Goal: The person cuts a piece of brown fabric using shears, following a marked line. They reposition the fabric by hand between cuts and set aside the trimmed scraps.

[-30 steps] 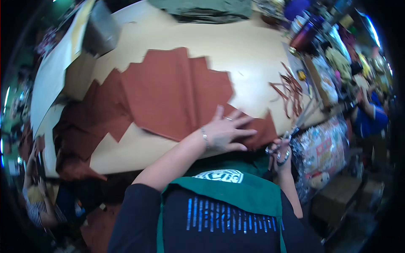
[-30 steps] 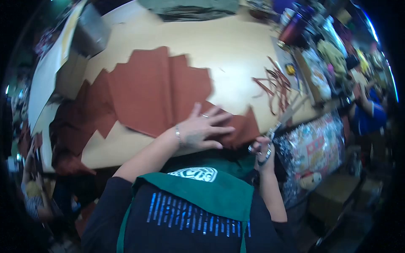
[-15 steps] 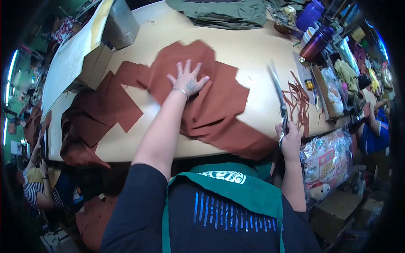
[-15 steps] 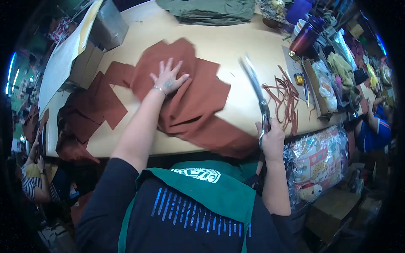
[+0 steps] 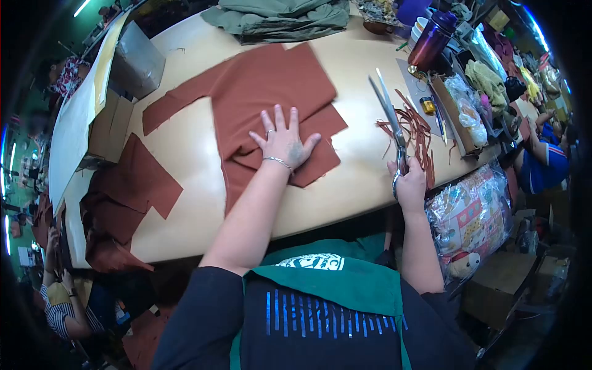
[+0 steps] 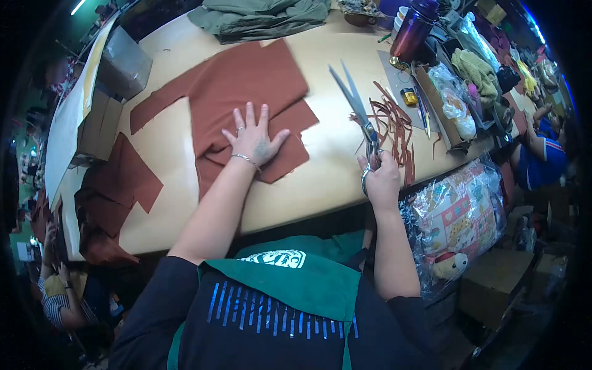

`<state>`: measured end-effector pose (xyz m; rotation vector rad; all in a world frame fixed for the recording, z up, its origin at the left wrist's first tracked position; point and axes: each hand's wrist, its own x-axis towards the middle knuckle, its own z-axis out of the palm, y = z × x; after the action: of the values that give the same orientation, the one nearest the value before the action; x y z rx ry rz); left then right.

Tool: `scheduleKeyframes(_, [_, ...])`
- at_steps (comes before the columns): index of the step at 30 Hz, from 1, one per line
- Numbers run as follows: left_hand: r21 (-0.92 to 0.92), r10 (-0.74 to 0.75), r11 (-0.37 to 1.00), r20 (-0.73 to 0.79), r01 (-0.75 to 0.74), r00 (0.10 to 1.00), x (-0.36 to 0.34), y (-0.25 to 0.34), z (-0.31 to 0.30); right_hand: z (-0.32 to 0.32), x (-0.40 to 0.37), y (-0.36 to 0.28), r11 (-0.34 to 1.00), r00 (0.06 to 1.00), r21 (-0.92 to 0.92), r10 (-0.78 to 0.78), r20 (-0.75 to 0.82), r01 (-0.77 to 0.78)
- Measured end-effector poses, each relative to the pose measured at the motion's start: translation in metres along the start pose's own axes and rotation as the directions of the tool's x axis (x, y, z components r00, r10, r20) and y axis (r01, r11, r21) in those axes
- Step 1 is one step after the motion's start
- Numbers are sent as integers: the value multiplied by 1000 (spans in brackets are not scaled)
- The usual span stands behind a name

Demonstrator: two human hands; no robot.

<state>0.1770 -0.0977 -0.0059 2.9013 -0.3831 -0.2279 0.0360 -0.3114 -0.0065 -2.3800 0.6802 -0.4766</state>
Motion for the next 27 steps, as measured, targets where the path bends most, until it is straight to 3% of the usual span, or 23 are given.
scheduleKeyframes(2, [68,281,955,84,-287,956,-2,-16,-3,-6,4,-6,994,995,47,95,43,-97])
scheduleKeyframes(4, [111,562,794,241,-598,791,-10,-34,-23,-7,5,-4,989,992,93,110,60,-116])
scheduleKeyframes(7, [184,636,742,111,-645,764,-43,-49,-43,-4,3,1,988,995,124,92,43,-96])
scheduleKeyframes(10, [108,507,832,251,-545,824,-82,-58,-18,-1,-3,2,997,999,60,50,10,-51])
scheduleKeyframes(11, [-7,509,860,102,-511,855,-92,-60,-11,0,-2,-1,999,1000,28,25,2,-25])
scheduleKeyframes(13, [187,608,789,-105,-585,787,-83,-77,5,-3,2,-10,995,994,-5,102,26,-102])
scheduleKeyframes(16, [104,684,725,10,-681,729,-66,-69,-11,-1,6,-10,993,993,4,116,10,-116])
scheduleKeyframes(17, [-67,722,675,265,-735,639,-65,-61,-23,0,6,-9,994,995,25,103,7,-103])
scheduleKeyframes(19, [-541,819,570,431,-618,379,-79,-49,-47,2,5,-4,994,996,66,84,2,-84])
scheduleKeyframes(22, [-575,839,534,273,-620,470,-78,-19,-66,-2,3,-7,990,995,94,100,24,-102])
scheduleKeyframes(23, [-462,749,660,348,-592,564,-67,-3,-60,-1,3,-7,992,996,92,90,26,-92])
scheduleKeyframes(24, [-317,686,726,274,-611,674,-53,9,-36,-1,4,-6,993,997,89,79,26,-81])
scheduleKeyframes(27, [71,542,833,90,-549,835,-30,33,6,-13,2,-7,994,997,74,74,14,-75])
